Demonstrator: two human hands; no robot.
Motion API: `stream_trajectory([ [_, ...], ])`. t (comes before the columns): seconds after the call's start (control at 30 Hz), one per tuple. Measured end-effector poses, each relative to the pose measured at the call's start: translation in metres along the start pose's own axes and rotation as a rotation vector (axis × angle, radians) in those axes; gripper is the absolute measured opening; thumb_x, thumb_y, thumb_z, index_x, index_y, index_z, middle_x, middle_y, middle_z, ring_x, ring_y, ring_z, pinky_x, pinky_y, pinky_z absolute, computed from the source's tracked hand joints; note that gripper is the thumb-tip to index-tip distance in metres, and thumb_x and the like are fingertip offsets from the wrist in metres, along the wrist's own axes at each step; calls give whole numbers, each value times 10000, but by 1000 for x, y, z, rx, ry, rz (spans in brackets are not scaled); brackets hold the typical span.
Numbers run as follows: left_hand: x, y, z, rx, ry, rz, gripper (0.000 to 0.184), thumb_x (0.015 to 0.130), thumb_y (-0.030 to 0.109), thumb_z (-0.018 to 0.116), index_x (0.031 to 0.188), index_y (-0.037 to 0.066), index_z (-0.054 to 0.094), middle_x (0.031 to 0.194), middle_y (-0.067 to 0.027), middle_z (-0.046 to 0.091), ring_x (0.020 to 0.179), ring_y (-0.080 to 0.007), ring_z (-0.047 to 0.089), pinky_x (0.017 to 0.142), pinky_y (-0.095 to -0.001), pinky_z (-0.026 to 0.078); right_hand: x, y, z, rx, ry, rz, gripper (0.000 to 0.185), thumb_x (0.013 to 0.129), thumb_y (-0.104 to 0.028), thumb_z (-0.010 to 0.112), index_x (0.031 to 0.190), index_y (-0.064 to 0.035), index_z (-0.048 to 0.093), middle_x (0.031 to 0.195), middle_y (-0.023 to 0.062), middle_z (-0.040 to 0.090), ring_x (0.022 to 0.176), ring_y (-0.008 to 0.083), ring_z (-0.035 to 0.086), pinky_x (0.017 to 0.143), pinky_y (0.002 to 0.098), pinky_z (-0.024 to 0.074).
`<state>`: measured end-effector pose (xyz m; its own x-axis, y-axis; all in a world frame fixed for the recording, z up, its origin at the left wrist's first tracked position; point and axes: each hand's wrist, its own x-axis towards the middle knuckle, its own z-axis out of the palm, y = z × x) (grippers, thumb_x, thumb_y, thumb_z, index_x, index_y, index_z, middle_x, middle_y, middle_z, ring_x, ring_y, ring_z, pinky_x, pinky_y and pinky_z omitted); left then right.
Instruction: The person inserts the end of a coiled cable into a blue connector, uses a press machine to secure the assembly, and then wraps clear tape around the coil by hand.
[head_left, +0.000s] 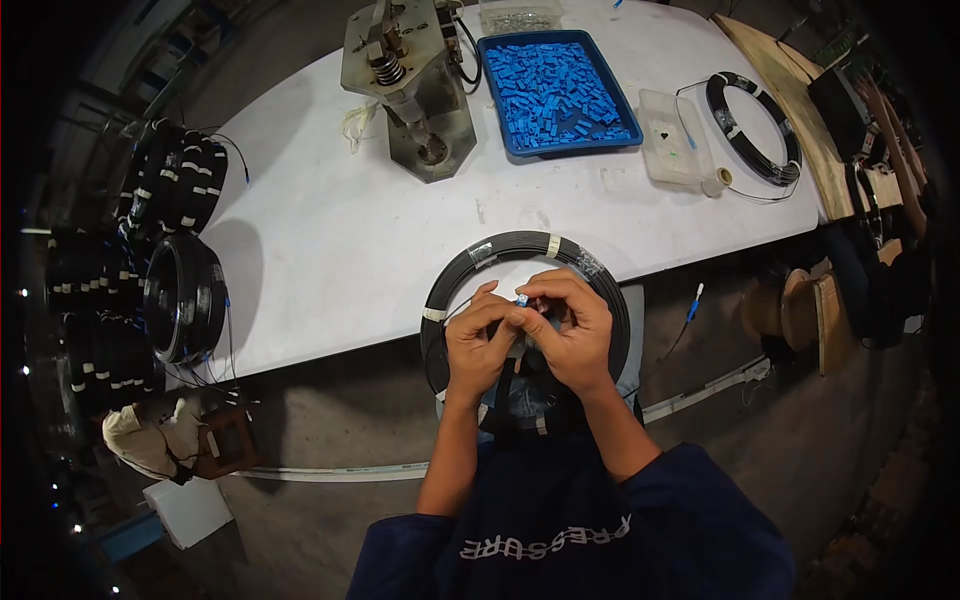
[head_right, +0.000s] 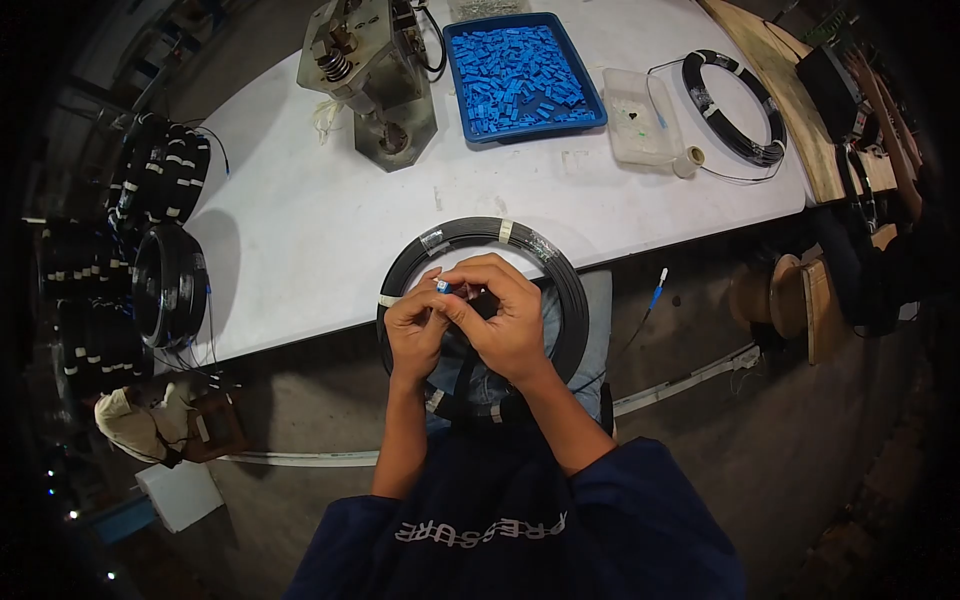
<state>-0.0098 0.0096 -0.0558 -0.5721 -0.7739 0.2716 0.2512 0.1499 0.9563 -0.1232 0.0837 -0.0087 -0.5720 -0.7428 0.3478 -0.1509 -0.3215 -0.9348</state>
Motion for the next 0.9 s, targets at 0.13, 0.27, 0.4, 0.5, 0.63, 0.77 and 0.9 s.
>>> stream_trajectory([
  [0.13, 1, 3, 0, 53, -11, 12, 92, 886, 128, 728, 907, 39, 739, 755, -24, 681, 737, -118, 619, 1076, -457, 347, 0, 1, -1, 15, 9, 59, 203, 814, -18, 765, 1000, 20, 693, 924, 81, 658, 790, 120, 598, 717, 255, 492],
  [0.27, 5, -2, -5, 116, 23, 36, 89, 874, 110, 736, 922, 35, 743, 764, -31, 688, 738, -116, 616, 1066, -448, 357, 3, -3, 0, -43, -20, 23, 212, 826, -17, 750, 1025, 22, 690, 931, 86, 669, 798, 132, 619, 723, 257, 505],
  [0.4, 10, 0, -8, 163, 66, 42, 97, 860, 88, 744, 937, 29, 745, 777, -36, 696, 731, -120, 613, 1056, -441, 366, 4, 0, -2, -45, -1, 28, 211, 830, -10, 741, 1032, 22, 688, 954, 99, 679, 822, 148, 644, 747, 256, 516],
  [0.5, 10, -2, -7, 167, 47, 31, 101, 867, 99, 738, 942, 32, 744, 782, -35, 699, 725, -124, 607, 1052, -429, 369, 3, 3, -2, -48, 8, 43, 209, 837, -19, 735, 1037, 20, 689, 972, 106, 685, 833, 157, 659, 763, 259, 525],
  [0.63, 15, 4, 2, 306, 17, -14, 97, 868, 135, 738, 923, 55, 746, 779, -23, 687, 749, -147, 606, 1020, -401, 379, -2, 32, -9, -76, 74, 15, 183, 862, -63, 722, 1021, 11, 669, 986, 123, 676, 890, 206, 656, 799, 305, 516],
  [0.77, 43, -14, 1, 708, -119, 78, 107, 809, 149, 760, 900, 93, 745, 882, -42, 656, 944, -255, 592, 967, -425, 390, 8, 68, -33, -380, 111, -91, 189, 865, -141, 727, 984, -28, 633, 1131, 137, 647, 1171, 337, 559, 1003, 427, 395],
  [0.9, 70, -43, 11, 879, -126, 324, 122, 819, 108, 725, 937, 80, 711, 1213, -132, 620, 1199, -340, 540, 1009, -448, 385, 16, 95, -42, -575, 137, -35, 181, 908, -205, 673, 1008, -69, 609, 1267, 118, 619, 1324, 378, 470, 1080, 555, 264],
])
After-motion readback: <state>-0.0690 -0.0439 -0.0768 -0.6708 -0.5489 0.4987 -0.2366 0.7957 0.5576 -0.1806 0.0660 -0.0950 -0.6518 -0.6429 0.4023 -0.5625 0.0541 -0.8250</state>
